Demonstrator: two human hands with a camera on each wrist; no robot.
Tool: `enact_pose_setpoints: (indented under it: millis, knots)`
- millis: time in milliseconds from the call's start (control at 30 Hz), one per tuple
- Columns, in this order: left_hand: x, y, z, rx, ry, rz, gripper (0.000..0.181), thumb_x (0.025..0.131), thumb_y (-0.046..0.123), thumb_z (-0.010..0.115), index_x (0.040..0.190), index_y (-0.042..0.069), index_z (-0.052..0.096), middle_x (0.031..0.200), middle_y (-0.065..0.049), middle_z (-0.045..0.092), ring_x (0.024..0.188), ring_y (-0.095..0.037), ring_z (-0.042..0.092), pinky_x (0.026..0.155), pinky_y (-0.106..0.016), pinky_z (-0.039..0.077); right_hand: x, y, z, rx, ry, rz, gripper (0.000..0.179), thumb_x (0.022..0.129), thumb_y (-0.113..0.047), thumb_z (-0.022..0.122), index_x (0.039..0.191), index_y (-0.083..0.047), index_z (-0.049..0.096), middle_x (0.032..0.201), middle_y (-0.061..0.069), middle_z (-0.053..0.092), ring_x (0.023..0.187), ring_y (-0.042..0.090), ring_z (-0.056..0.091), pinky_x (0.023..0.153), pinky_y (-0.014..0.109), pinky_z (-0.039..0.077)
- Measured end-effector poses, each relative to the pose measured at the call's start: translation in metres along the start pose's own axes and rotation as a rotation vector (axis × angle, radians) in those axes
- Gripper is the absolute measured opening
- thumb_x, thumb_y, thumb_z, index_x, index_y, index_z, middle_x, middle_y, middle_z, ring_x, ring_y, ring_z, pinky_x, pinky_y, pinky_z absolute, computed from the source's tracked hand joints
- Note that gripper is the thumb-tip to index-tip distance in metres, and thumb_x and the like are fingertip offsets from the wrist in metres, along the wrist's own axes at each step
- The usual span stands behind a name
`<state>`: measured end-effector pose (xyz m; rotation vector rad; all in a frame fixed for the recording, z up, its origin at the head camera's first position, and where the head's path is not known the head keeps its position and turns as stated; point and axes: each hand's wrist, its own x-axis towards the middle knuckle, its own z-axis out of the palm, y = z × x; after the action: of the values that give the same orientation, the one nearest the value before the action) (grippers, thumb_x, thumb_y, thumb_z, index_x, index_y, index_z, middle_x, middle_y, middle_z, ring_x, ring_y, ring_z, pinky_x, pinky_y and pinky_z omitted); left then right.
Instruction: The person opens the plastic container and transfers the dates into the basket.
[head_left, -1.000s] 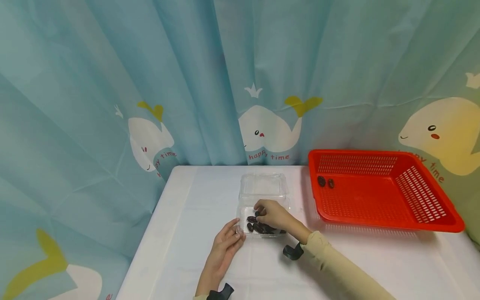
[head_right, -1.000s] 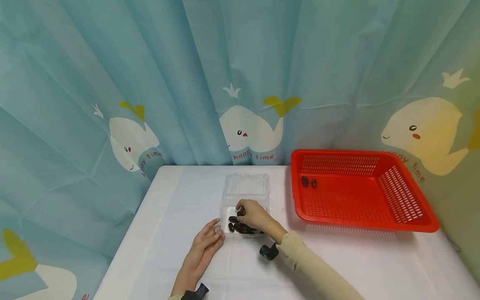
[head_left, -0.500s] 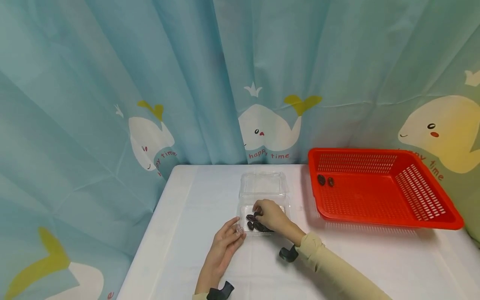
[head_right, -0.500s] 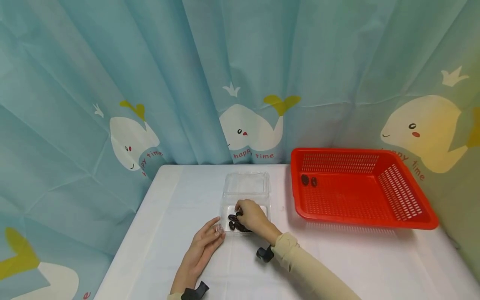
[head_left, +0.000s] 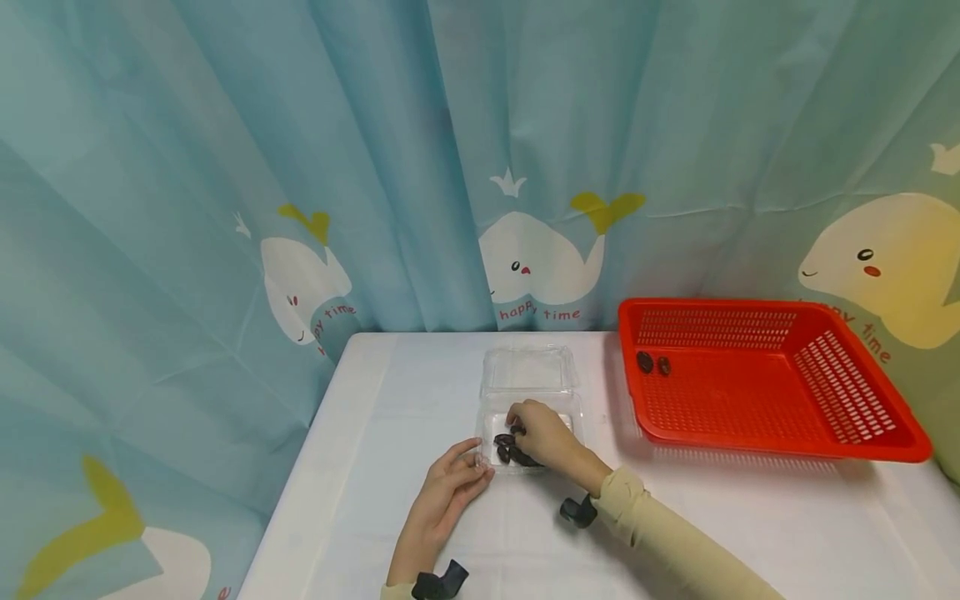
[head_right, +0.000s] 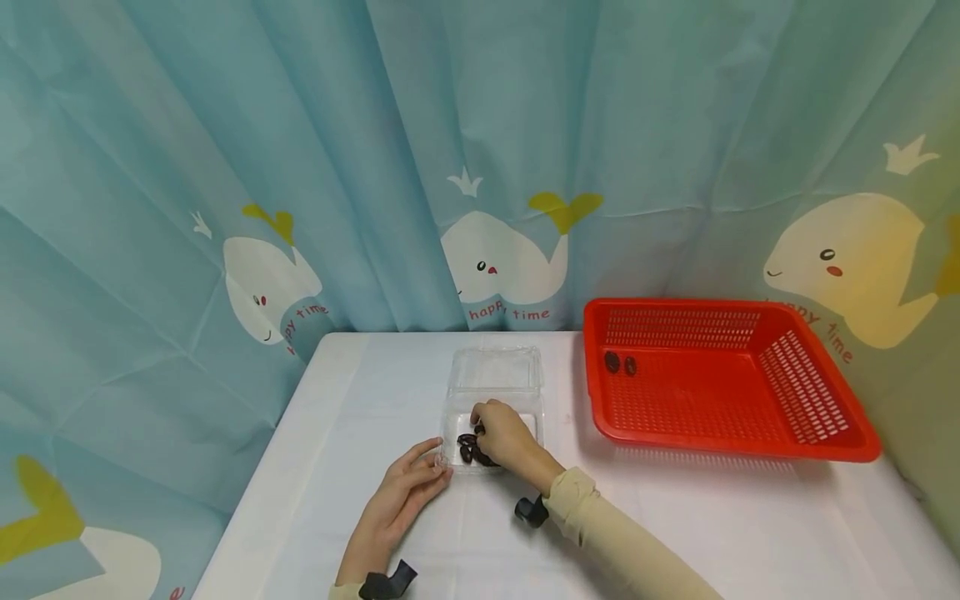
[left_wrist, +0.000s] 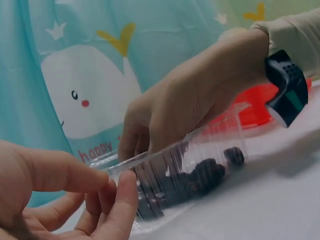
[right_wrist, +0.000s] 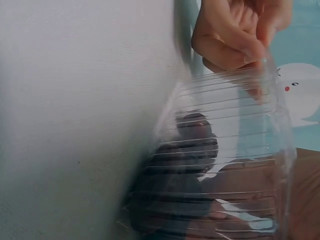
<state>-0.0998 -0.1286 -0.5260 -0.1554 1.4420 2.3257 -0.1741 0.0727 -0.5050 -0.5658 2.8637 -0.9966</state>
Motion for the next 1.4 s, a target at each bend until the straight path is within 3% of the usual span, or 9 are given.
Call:
enact_pose_setpoints:
  millis: [133, 400, 900, 1067, 1400]
  knots:
    - [0.002, -0.001, -0.002, 0.019, -0.009, 0.014, 0.063, 0.1, -0.005, 0.059, 0.157, -0.006, 0.03, 0.113, -0.002, 0.056, 0.108, -0.012, 0.063, 0.104, -0.027, 0.058, 0.001, 0.0, -0.004, 0.007, 0.0, -0.006, 0.022, 0.078, 0.007, 0.073, 0.099, -0.001, 0.073, 0.089, 0.009, 0.067, 0.08, 0.019, 0.061, 0.072, 0.038, 0.057]
    - [0.007, -0.001, -0.006, 0.048, -0.03, 0.049, 0.07, 0.098, -0.007, 0.06, 0.16, -0.001, 0.028, 0.133, -0.013, 0.055, 0.116, -0.017, 0.062, 0.105, -0.029, 0.058, 0.003, -0.005, -0.022, 0.056, -0.005, 0.041, 0.016, 0.084, 0.002, 0.076, 0.1, -0.002, 0.075, 0.092, 0.009, 0.072, 0.082, 0.019, 0.066, 0.075, 0.038, 0.059]
    - [0.011, -0.007, -0.011, 0.041, -0.038, 0.089, 0.074, 0.095, -0.007, 0.062, 0.16, 0.0, 0.028, 0.125, -0.009, 0.053, 0.109, -0.016, 0.059, 0.107, -0.032, 0.057, 0.006, 0.001, -0.082, 0.108, 0.027, 0.028, 0.015, 0.089, -0.002, 0.071, 0.103, -0.003, 0.076, 0.094, 0.009, 0.076, 0.084, 0.02, 0.07, 0.072, 0.031, 0.057]
    - [0.01, -0.007, -0.012, 0.031, -0.05, 0.082, 0.07, 0.099, -0.005, 0.06, 0.161, 0.002, 0.026, 0.126, -0.006, 0.052, 0.109, -0.013, 0.059, 0.109, -0.034, 0.056, 0.007, 0.01, -0.102, 0.165, 0.025, 0.035, 0.017, 0.09, -0.004, 0.069, 0.106, -0.002, 0.076, 0.099, 0.012, 0.077, 0.09, 0.025, 0.072, 0.075, 0.033, 0.059]
    - [0.011, -0.008, -0.011, 0.039, -0.033, 0.104, 0.064, 0.103, 0.001, 0.058, 0.159, -0.002, 0.028, 0.119, -0.002, 0.055, 0.105, -0.01, 0.06, 0.109, -0.035, 0.057, 0.005, 0.026, -0.142, 0.339, -0.045, 0.134, 0.025, 0.096, -0.009, 0.065, 0.118, -0.001, 0.074, 0.115, 0.019, 0.074, 0.094, 0.024, 0.071, 0.085, 0.036, 0.063]
